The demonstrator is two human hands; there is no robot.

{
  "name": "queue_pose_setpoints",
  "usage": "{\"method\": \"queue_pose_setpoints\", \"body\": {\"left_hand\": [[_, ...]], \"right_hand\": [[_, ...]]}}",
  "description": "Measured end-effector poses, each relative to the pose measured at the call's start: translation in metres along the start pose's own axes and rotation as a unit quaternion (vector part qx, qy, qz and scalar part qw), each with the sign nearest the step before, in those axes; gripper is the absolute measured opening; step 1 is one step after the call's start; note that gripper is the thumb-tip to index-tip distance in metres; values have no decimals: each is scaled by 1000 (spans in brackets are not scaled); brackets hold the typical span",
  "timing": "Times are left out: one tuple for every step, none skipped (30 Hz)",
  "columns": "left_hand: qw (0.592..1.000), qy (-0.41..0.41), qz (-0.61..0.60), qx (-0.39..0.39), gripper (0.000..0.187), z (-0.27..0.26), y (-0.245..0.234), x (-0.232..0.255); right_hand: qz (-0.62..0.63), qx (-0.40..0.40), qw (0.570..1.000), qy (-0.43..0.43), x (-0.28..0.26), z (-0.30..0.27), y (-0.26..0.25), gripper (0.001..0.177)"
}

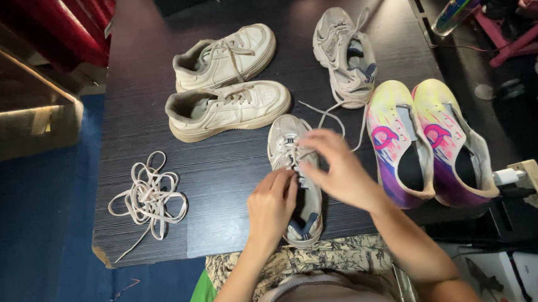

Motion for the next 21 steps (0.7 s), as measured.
{"method": "queue_pose_setpoints", "body": {"left_hand": [[1000, -8, 8, -3, 11, 1, 2, -1], [1000, -17, 17, -6, 11, 2, 3, -3], [1000, -20, 13, 3, 12, 3, 3, -4], [1000, -25, 11, 10, 13, 1, 2, -5], [999, -31, 8, 17, 15, 0, 2, -7], [999, -23, 16, 25, 22, -1, 2, -7], [999, -14, 25, 32, 30, -2, 2, -8], [999, -7, 33, 38, 38, -4, 2, -8], [998, -49, 30, 19, 41, -4, 6, -16], [996, -87, 27, 2, 44, 1, 11, -26], [992, -124, 24, -14, 48, 3, 13, -34], [987, -156, 12, -28, 47, 4, 14, -40], [981, -188, -1, -41, 47, 5, 14, -46], [973, -223, -14, -58, 47, 2, 15, -52], [968, -239, -34, -71, 47, 1, 13, -57], [962, -254, -54, -84, 48, 1, 11, -62], [956, -268, -74, -97, 49, 0, 9, -67], [949, -279, -96, -109, 49, -2, 8, -72], [942, -289, -118, -121, 49, -3, 7, -76], [935, -299, -140, -132, 50, -4, 7, -81], [927, -316, -143, -142, 49, -7, 7, -88]], "right_hand": [[21, -36, 999, -5, -1, -6, 10, 49], [44, -72, 996, -11, -2, -11, 19, 57], [37, -73, 997, 11, 3, -15, 25, 60], [31, -76, 996, 35, 7, -18, 32, 63], [26, -79, 995, 58, 10, -22, 38, 66], [31, -59, 995, 73, 12, -24, 40, 67], [37, -39, 995, 88, 13, -26, 43, 67], [42, -20, 993, 104, 13, -28, 45, 68], [24, -16, 992, 126, 14, -31, 48, 69], [4, -8, 989, 144, 15, -29, 49, 70], [-16, -1, 987, 163, 16, -28, 49, 73], [-5, -44, 974, 223, 24, -30, 55, 75], [6, -88, 956, 281, 33, -34, 60, 77], [18, -134, 930, 341, 41, -43, 66, 79], [44, -152, 924, 347, 46, -47, 69, 80], [69, -169, 917, 354, 51, -51, 71, 81], [95, -186, 909, 360, 57, -55, 73, 82], [146, -150, 930, 300, 56, -51, 72, 81], [197, -113, 944, 238, 53, -47, 70, 81], [245, -76, 951, 173, 51, -44, 68, 80], [279, -71, 941, 177, 57, -47, 71, 84]]}}
Point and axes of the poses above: each hand's wrist, its own z-axis towards the middle knuckle, its own y-axis out of the palm, x = y × z, the point moved 7 cm from there along z, towards the middle knuckle, and after that the axes turned 13 degrees about -z, right-handed, at the moved point
